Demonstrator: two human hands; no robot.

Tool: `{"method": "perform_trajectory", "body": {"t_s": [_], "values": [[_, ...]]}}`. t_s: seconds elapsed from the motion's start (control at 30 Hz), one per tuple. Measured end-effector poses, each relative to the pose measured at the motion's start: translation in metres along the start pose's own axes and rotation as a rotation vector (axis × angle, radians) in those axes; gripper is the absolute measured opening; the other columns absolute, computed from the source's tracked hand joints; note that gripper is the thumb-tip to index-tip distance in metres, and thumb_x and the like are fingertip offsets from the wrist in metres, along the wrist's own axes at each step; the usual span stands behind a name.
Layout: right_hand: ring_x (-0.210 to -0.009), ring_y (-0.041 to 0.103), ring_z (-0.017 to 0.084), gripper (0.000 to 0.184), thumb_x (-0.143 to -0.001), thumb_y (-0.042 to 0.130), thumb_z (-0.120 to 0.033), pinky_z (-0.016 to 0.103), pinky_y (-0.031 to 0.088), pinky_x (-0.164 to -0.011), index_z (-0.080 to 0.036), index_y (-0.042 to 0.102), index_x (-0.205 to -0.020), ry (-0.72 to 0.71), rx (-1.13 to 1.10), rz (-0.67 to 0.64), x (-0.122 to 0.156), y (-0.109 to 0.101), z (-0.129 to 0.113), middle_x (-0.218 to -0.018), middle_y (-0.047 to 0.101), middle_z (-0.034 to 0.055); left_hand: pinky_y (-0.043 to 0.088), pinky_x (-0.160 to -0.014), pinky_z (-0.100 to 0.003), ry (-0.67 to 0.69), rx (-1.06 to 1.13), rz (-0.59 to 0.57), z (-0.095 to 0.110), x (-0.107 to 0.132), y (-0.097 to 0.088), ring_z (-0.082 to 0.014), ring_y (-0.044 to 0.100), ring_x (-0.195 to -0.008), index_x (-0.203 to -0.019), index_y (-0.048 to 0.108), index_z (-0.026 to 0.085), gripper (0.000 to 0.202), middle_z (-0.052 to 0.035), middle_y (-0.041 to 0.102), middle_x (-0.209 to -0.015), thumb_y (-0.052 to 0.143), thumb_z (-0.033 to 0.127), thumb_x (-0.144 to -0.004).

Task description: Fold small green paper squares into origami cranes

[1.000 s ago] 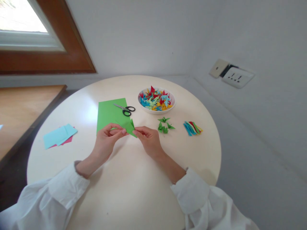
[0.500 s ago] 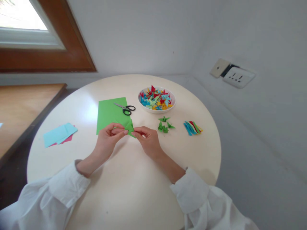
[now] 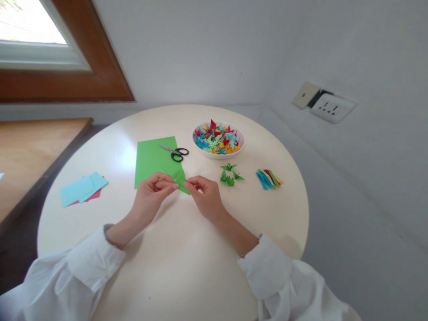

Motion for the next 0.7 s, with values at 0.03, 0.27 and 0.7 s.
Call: {"method": "perform_trajectory", "body": {"t_s": [0.03, 0.27, 0.7], "values": [[-0.057, 0.052, 0.012, 0.014, -0.069, 0.062, -0.03, 0.025, 0.041, -0.056, -0.017, 0.063, -0.064, 0.0, -0.001, -0.001, 0.0, 0.0001, 0.0001, -0.06, 0.061, -0.0005, 0.03, -0.045, -0.017, 0.0, 0.001, -0.003, -0.0006, -0.0001, -0.0004, -0.0052, 0.045, -0.043, -0.067, 0.056, 0.014, 0.025, 0.0042, 0.058, -0.048, 0.075, 0.026, -0.057], [-0.058, 0.052, 0.012, 0.015, -0.068, 0.063, -0.032, 0.025, 0.042, -0.057, -0.017, 0.063, -0.064, 0.029, -0.021, 0.0, -0.0005, -0.0005, 0.0004, -0.061, 0.061, -0.0003, 0.031, -0.044, -0.017, -0.019, 0.021, -0.014, -0.0019, -0.0003, -0.0012, -0.0055, 0.046, -0.042, -0.068, 0.057, 0.015, 0.027, 0.0042, 0.06, -0.047, 0.077, 0.027, -0.055], [-0.058, 0.053, 0.013, 0.017, -0.068, 0.062, -0.034, 0.026, 0.044, -0.057, -0.018, 0.061, -0.062, 0.029, -0.035, 0.046, -0.0005, -0.0026, -0.0016, -0.06, 0.061, 0.0, 0.044, -0.058, -0.023, -0.089, 0.032, -0.002, -0.0031, -0.0013, 0.001, -0.0122, 0.059, -0.059, -0.064, 0.069, 0.013, 0.023, -0.0028, 0.068, -0.062, 0.078, 0.032, -0.054]]}}
Point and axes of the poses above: each hand's wrist, its own x-axis away from the middle knuckle, its own y-axis out of the palm, z = x × y, the point moved 3 cm from there along -x, towards the middle knuckle
